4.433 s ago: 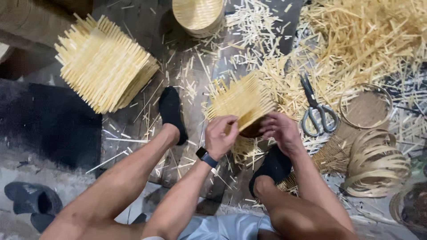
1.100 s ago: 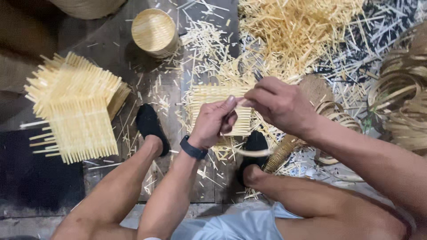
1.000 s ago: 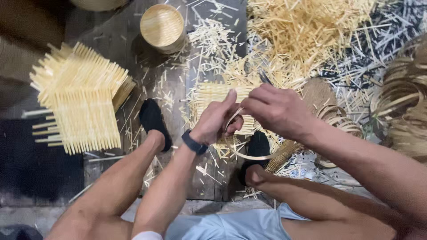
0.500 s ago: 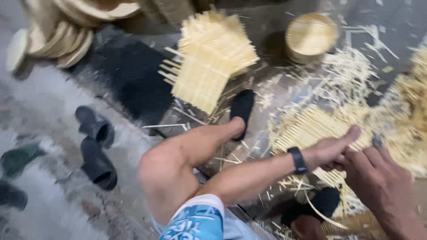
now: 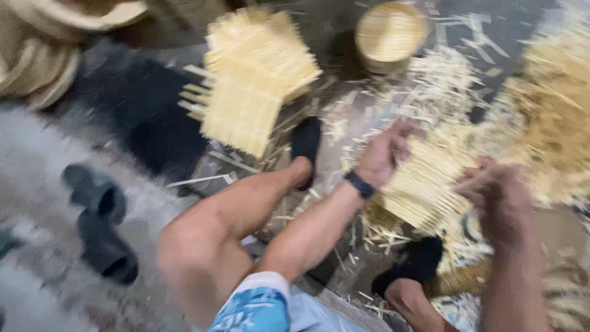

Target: The person weaves thin bamboo strips into a circular base, then uses shears to trim the excess material around the edge. The finished piece is placed on a stack of similar items.

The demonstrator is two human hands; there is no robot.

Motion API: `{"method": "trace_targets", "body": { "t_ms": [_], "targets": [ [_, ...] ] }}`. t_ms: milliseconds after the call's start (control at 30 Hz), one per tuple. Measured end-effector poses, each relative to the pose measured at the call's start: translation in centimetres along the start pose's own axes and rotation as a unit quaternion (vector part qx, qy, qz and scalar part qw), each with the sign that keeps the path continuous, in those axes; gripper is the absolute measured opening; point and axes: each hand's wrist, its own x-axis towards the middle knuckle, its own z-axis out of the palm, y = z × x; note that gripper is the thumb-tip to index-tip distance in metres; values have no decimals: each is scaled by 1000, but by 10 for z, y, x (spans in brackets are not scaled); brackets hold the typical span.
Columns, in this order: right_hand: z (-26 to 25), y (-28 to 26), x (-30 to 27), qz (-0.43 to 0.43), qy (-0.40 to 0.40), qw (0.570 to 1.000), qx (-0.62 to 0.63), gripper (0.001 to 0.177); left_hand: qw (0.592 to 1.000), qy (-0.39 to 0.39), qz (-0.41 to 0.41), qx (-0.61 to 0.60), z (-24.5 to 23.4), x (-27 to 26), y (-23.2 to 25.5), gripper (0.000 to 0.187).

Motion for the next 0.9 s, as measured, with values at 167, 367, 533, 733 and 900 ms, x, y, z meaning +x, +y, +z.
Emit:
{"method": "trace_targets", "body": {
  "t_ms": [167, 367, 533, 733, 900],
  "targets": [
    [-14, 28, 8, 43, -46, 969, 239, 33, 992, -6, -127, -2, 1, -7, 36, 32],
    [-8, 46, 22, 72, -91, 954, 276, 41, 970, 65, -198, 126, 22, -9, 41, 36],
    [-9, 48, 18, 56, -13, 971, 234, 43, 974, 87, -163, 128, 23, -11, 31, 36],
    [-26, 57, 12, 34, 83, 982, -165, 18, 953, 176, -85, 232, -11, -9, 13, 17],
    [-22, 88, 13, 22, 236, 907, -348, 20, 709, 107, 184, 672, -51, -12, -10, 16]
  ]
}}
